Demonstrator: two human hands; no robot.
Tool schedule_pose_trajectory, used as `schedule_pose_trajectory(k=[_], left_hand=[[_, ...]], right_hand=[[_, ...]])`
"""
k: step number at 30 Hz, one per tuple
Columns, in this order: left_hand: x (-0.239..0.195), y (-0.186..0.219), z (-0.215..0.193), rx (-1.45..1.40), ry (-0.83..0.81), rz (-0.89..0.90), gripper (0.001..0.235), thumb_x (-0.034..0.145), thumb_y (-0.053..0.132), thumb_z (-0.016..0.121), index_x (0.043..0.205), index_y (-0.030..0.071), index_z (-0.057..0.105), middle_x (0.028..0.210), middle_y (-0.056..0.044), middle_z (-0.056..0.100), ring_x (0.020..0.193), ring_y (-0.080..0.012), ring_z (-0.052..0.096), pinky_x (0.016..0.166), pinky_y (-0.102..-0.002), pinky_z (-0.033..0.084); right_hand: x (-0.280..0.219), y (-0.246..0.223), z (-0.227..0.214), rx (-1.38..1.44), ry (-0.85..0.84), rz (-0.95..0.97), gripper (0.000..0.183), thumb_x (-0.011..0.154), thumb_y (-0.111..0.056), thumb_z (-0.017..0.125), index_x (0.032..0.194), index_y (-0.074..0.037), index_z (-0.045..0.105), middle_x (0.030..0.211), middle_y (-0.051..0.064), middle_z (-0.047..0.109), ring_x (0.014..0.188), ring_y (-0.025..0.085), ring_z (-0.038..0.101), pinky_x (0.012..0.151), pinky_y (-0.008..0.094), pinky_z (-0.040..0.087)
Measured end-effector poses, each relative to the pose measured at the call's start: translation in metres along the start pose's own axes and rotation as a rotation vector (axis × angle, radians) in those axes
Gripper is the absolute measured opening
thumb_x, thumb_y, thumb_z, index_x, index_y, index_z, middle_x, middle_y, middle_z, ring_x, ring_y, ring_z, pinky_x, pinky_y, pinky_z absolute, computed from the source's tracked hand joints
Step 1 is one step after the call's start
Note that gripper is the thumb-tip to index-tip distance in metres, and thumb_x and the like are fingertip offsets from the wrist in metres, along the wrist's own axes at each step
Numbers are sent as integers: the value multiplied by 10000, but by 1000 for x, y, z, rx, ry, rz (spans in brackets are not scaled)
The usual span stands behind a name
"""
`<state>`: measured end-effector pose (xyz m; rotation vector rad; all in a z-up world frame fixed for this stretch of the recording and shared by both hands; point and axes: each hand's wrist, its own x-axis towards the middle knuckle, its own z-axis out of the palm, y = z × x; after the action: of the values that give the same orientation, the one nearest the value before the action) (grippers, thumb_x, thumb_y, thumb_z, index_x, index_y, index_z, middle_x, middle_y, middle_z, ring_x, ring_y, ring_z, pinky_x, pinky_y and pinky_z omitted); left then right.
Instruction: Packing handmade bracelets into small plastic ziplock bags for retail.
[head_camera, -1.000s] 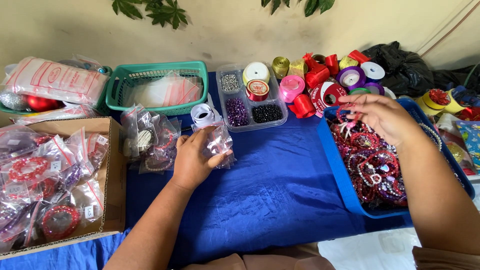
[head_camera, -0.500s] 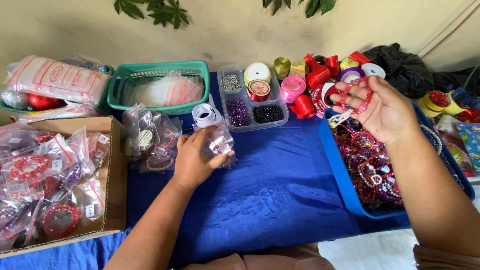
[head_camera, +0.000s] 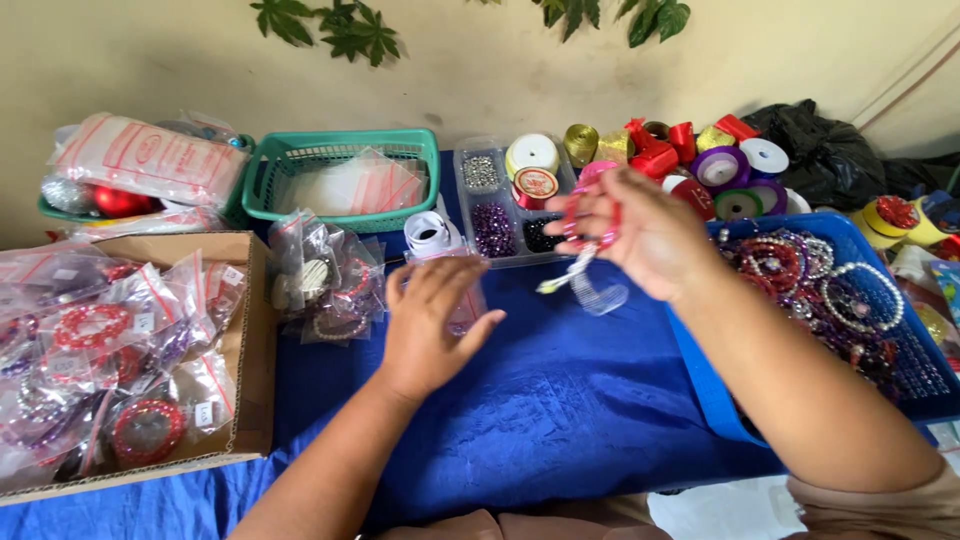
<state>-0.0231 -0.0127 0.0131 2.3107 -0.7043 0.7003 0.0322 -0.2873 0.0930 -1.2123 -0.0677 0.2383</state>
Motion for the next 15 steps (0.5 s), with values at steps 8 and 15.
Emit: schedule_pose_trajectory(k=[8,15], left_hand=[[-9,-5,14,-170,5,-71,406,852,381,804,1139,109,711,1158,-56,738,1145,-241,664,1103,-497,301],[-7,-15,17,-387,43,-268,234,831,301,826,969,121,770,866,4,796,870,-141,730,1021,-394,348]], right_hand=[[23,55,59,72,-206,82,264,1088,-320,428,1081,-86,549,1175,248,701,1052,363,713,846,490,593],[40,70,74,25,-228,54,230,1089,-293,446,1075,-79,531,1155,251,710,1035,336,718,816,454,600]])
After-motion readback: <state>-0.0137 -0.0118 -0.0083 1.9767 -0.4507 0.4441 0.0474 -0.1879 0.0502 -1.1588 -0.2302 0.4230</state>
